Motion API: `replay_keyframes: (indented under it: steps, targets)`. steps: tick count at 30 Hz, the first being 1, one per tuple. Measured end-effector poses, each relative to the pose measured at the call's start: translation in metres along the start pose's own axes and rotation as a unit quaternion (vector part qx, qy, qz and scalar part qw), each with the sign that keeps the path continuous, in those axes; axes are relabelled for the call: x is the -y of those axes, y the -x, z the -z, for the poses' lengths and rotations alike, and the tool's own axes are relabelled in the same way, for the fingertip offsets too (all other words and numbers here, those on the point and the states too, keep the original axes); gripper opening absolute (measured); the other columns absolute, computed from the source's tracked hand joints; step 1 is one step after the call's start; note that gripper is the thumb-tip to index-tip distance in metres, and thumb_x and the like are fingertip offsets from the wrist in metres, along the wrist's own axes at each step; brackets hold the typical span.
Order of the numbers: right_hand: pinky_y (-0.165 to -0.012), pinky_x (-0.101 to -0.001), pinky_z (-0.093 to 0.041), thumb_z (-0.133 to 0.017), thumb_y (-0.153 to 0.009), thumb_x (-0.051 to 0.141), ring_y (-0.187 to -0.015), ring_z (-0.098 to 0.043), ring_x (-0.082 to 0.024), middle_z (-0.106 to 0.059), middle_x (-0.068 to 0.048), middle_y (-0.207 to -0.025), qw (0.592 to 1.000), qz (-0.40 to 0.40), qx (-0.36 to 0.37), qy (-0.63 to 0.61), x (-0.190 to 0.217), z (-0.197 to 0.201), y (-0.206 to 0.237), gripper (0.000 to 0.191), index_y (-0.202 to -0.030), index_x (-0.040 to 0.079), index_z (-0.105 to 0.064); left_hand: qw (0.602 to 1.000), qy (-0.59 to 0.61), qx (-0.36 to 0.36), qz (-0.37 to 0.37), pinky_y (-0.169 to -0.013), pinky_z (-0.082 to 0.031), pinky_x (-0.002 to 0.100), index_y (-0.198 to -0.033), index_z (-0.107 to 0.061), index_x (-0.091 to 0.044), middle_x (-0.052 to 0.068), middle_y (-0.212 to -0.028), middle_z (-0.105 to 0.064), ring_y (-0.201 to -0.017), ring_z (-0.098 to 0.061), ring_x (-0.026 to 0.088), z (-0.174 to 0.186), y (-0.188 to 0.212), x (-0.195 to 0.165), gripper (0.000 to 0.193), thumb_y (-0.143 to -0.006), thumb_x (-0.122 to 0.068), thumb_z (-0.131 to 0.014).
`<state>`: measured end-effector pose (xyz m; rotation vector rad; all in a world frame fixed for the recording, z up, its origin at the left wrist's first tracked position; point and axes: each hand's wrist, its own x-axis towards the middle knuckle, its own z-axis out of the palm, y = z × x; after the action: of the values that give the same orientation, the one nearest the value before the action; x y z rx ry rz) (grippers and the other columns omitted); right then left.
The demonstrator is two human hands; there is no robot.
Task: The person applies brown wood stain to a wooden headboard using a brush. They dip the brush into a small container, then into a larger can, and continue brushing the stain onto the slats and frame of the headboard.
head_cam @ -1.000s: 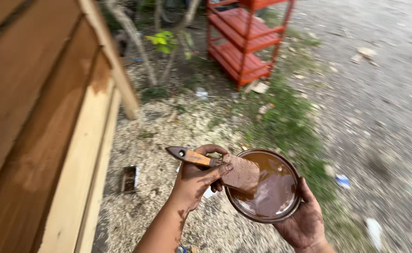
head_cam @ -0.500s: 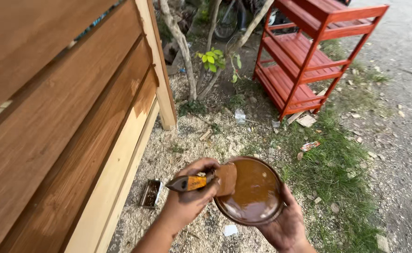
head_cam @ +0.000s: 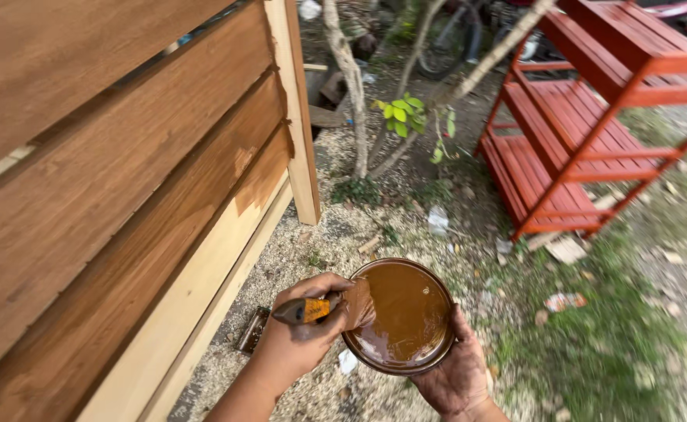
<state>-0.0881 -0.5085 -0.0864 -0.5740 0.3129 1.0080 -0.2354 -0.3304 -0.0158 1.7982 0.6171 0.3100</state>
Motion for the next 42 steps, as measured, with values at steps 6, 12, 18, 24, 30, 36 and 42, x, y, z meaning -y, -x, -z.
replay_keyframes:
  steps: [6, 12, 18, 24, 30, 36, 42]
  targets:
    - [-0.106, -0.0587, -0.045, -0.046, -0.093, 0.057, -0.127, -0.057, -0.034, -0.062, -0.013, -0.138, 0.996, -0.042, -0.049, 0.061, 0.069, -0.033, -0.059, 0.062, -0.139, 0.017, -0.058, 0.991, -0.066, -0.102, -0.057, -0.069, -0.058, 0.030, -0.100, -0.067, -0.004, 0.002, -0.086, -0.072, -0.078, -0.069, 0.014, -0.026, -0.076, -0.015, 0.018, -0.083, -0.007, -0.073]
    - [-0.104, -0.0591, -0.045, -0.042, -0.096, 0.053, -0.125, -0.058, -0.033, -0.063, -0.013, -0.136, 0.990, -0.087, -0.007, 0.110, 0.118, -0.049, -0.102, 0.058, -0.138, 0.016, -0.057, 0.985, 0.047, -0.164, 0.002, -0.067, -0.055, 0.030, -0.098, -0.069, -0.004, 0.004, -0.083, -0.071, -0.075, -0.064, 0.014, -0.054, -0.109, -0.035, 0.017, -0.081, -0.004, -0.073]
    - [-0.104, -0.0603, -0.046, -0.039, -0.099, 0.054, -0.125, -0.059, -0.034, -0.062, -0.013, -0.138, 0.978, -0.128, -0.018, 0.165, 0.120, -0.060, -0.137, 0.058, -0.138, 0.014, -0.056, 0.967, 0.078, -0.241, -0.038, -0.068, -0.054, 0.029, -0.101, -0.069, -0.002, 0.007, -0.086, -0.071, -0.076, -0.062, 0.014, -0.067, -0.111, -0.009, 0.018, -0.084, -0.004, -0.075]
    - [-0.106, -0.0624, -0.044, -0.034, -0.100, 0.054, -0.129, -0.057, -0.034, -0.061, -0.012, -0.140, 0.956, -0.204, -0.012, 0.212, 0.085, -0.073, -0.165, 0.060, -0.141, 0.015, -0.054, 0.930, 0.127, -0.324, -0.116, -0.055, -0.056, 0.032, -0.118, -0.070, -0.003, 0.010, -0.104, -0.077, -0.066, -0.063, 0.017, -0.050, -0.063, 0.072, 0.033, -0.086, -0.004, -0.073]
    - [-0.107, -0.0622, -0.044, -0.033, -0.100, 0.052, -0.129, -0.056, -0.036, -0.062, -0.015, -0.139, 0.931, -0.281, 0.049, 0.229, 0.010, -0.072, -0.191, 0.061, -0.143, 0.014, -0.053, 0.864, 0.183, -0.368, -0.289, -0.090, -0.063, 0.044, -0.122, -0.071, 0.002, 0.022, -0.123, -0.072, -0.104, -0.070, 0.031, -0.041, -0.014, 0.133, 0.023, -0.100, 0.000, -0.067]
    - [-0.106, -0.0622, -0.044, -0.037, -0.099, 0.050, -0.127, -0.057, -0.037, -0.060, -0.018, -0.141, 0.916, -0.321, 0.056, 0.234, -0.062, -0.050, -0.216, 0.060, -0.143, 0.013, -0.053, 0.904, 0.053, -0.425, 0.001, -0.089, -0.060, 0.051, -0.109, -0.080, -0.011, 0.016, -0.135, -0.068, -0.115, -0.072, 0.032, -0.008, 0.031, 0.176, 0.029, -0.080, -0.008, -0.077]
    - [-0.104, -0.0642, -0.046, -0.045, -0.096, 0.049, -0.123, -0.060, -0.039, -0.063, -0.020, -0.135, 0.901, -0.374, 0.116, 0.186, -0.143, -0.014, -0.286, 0.060, -0.138, 0.008, -0.057, 0.833, 0.066, -0.472, -0.280, -0.090, -0.068, 0.051, -0.108, -0.080, -0.005, 0.025, -0.111, -0.080, -0.100, -0.080, 0.035, 0.028, 0.040, 0.273, 0.019, -0.091, -0.002, -0.074]
